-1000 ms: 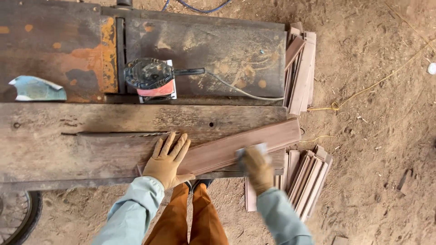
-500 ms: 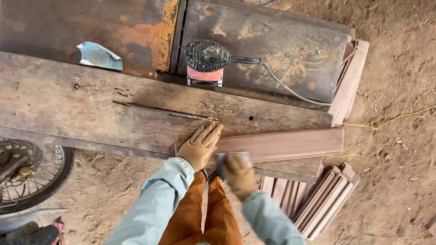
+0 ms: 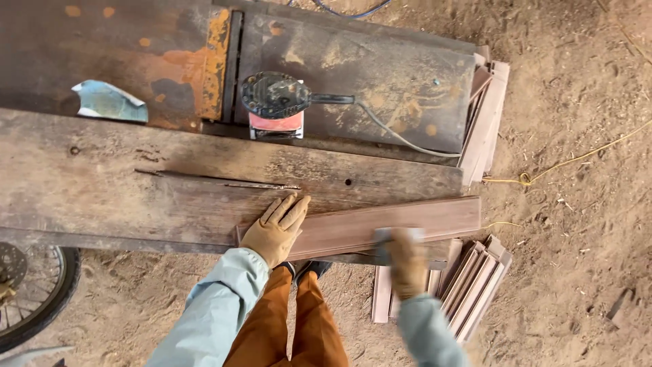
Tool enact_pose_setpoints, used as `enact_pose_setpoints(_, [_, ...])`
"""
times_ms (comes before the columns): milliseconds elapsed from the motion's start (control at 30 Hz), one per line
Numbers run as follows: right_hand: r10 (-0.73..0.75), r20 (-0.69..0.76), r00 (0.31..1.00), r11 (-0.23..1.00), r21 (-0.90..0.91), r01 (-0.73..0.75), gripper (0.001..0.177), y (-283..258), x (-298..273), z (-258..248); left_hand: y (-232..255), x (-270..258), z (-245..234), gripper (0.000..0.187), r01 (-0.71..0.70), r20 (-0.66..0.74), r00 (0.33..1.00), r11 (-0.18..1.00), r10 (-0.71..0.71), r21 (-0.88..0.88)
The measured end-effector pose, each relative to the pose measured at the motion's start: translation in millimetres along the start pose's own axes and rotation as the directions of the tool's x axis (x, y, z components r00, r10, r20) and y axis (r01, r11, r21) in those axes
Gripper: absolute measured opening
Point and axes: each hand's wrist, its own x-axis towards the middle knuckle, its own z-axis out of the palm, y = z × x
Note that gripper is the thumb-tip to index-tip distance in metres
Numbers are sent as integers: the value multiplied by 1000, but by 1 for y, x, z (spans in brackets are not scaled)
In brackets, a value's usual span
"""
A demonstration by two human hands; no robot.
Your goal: Sanding a wooden board by hand with sandpaper.
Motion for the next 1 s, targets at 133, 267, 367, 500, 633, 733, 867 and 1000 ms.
enact_pose_setpoints(133, [-374,720,585,87,-601,795,8,24,-21,54,-1,4,-4,52,-25,82,996,999,23,26])
enact_pose_setpoints(267, [-486,680,549,130,-564,815,28,-2,31,-46,-1,5,-6,53,12,76,997,999,-10,-33])
enact_pose_setpoints(367, [-551,237,800,67,-943,325,28,-21,64,-145,-1,1,-6,55,61,76,996,991,-52,-116])
enact_pose_setpoints(500, [-833,110,543,108,-929,355,53,-32,41,-154,6,15,8,58,10,130,991,999,-16,45])
enact_pose_setpoints(633, [-735,12,677,172,-964,204,61,1,31,-108,67,82,-32,73,98,328,940,995,-96,13])
enact_pose_setpoints(733, [-705,-88,704,243,-962,123,69,34,33,-82,110,116,-49,87,53,666,735,989,-131,137])
enact_pose_setpoints(867, [-580,-132,804,362,-926,108,49,99,22,-64,125,106,-27,93,33,637,761,988,-124,152])
enact_pose_setpoints(1000, [-645,63,762,67,-988,139,67,70,16,-67,115,94,4,91,4,649,750,982,-128,188])
